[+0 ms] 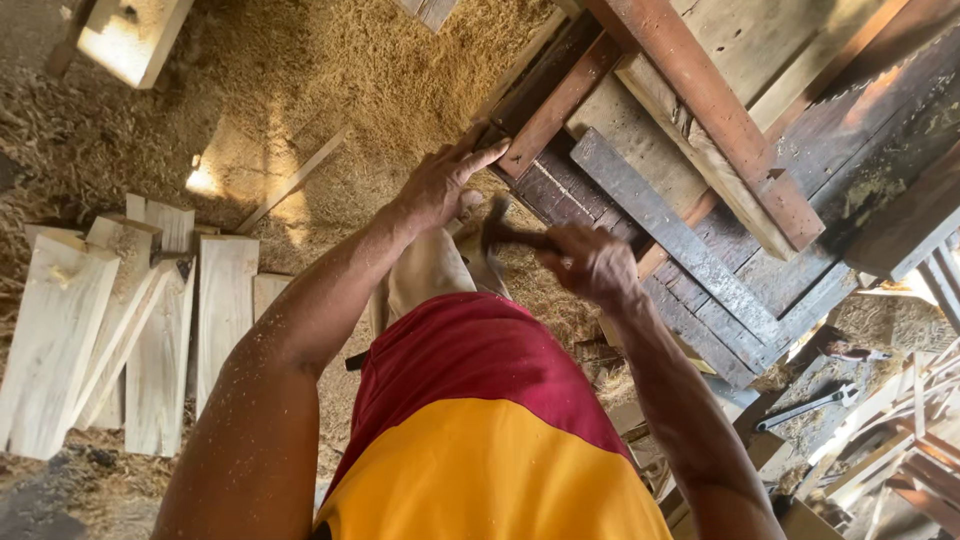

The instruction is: The person measures wooden boards using a framing square, hammers them into place, and handles a circular saw blade and an adjustable wrench in a workshop.

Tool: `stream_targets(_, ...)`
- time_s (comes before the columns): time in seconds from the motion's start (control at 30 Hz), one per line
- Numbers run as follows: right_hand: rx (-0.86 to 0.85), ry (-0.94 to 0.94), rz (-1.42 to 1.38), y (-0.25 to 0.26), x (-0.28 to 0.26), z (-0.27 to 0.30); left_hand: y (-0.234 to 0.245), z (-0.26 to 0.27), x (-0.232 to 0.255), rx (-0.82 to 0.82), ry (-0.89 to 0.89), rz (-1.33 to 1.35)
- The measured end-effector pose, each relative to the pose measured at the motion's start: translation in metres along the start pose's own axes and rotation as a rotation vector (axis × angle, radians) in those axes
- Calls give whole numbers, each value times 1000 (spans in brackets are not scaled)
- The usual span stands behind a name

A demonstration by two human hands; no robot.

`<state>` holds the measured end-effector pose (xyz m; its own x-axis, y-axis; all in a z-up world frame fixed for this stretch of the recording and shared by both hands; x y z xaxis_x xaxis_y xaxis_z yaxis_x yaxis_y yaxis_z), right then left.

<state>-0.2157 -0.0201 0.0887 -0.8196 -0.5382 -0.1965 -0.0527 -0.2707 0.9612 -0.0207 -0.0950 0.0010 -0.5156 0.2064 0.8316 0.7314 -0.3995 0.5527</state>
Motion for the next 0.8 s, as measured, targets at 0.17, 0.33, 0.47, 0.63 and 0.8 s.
stream_targets(0.17,497,-200,-225,36,29,1,8,0,7,19,-41,-67)
stream_targets(0.33,31,59,-68,22,-4,-7,6,-5,9,-16,-78,-53)
stream_targets(0.47,-33,-202,-113,20,1,-10,1,-1,3,-21,-97,-134)
stream_targets(0.63,81,-11,-162,27,-23,-17,-3,-3,-13,-74,-8,-76)
stream_targets(0.8,367,-74,-63,56,0,-8,-8,-10,-5,-108,-36,-218)
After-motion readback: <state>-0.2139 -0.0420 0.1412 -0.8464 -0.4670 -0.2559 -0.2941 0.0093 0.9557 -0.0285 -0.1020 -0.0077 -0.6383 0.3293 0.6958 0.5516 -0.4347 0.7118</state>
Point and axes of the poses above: each hand's wrist, its own z-axis away from the middle knuckle, its own y-axis out of the back of the hand, x = y × z, the point moved 9 cm from there along -z, towards the middle knuckle, and after that the axes turned 7 degrees about z, right-handed, at the moved point
